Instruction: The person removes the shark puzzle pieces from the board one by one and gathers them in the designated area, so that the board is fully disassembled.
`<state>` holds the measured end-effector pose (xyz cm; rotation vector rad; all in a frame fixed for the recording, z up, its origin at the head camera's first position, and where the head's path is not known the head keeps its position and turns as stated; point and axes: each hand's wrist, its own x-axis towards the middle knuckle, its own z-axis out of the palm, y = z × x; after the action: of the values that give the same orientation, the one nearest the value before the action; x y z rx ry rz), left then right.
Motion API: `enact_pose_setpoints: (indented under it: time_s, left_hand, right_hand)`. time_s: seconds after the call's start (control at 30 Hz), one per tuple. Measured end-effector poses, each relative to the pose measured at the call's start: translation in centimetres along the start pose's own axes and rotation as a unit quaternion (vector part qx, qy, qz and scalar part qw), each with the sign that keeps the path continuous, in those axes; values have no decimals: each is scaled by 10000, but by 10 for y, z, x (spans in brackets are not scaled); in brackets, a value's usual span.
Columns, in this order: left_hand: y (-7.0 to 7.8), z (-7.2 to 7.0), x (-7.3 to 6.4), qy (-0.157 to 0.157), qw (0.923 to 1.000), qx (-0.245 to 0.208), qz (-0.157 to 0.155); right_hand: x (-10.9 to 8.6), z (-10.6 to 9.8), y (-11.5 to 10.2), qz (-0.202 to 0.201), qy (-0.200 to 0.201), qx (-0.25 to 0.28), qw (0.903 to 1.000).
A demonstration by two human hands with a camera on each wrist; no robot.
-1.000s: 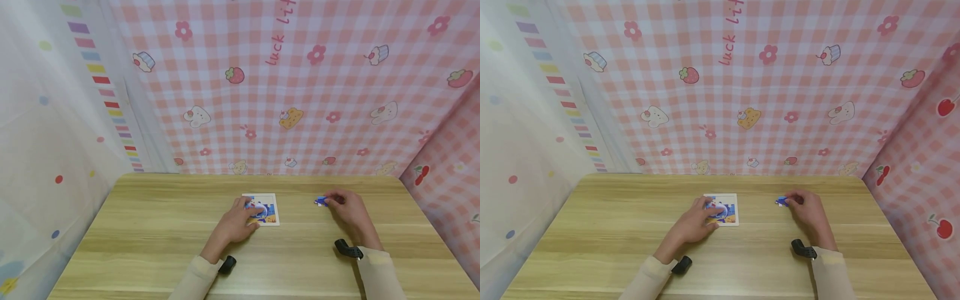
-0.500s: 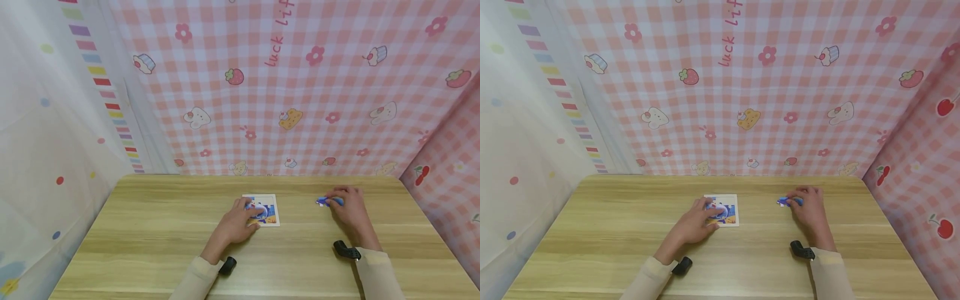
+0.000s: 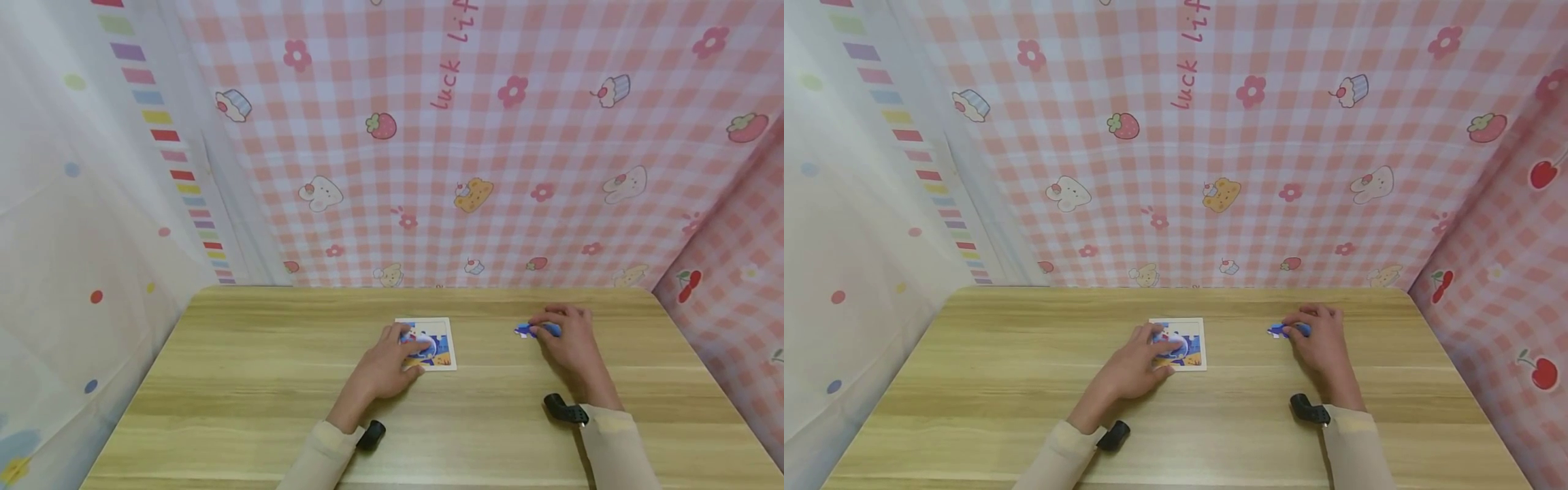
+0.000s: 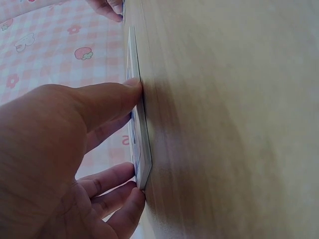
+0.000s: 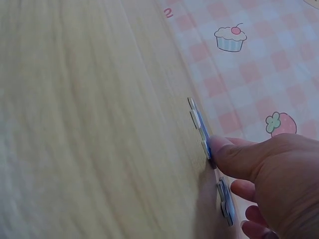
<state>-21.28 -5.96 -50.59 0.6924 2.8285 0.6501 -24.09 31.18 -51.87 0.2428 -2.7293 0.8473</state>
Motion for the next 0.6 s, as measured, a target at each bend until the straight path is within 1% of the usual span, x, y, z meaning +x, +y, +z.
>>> enact_pose_setpoints:
  time_s: [0.33, 0.5, 0.6]
  left_hand:
    - [2, 0, -1, 93, 9999, -76, 42]
    - [2, 1, -1, 182, 9998, -103, 44]
    - [2, 2, -1, 215, 9997, -132, 43]
  right_hand:
    - [1, 2, 3, -86, 80, -14, 9999]
    - [1, 0, 3, 35, -4, -13, 10000]
    - [1, -2, 1, 176, -29, 105, 9998]
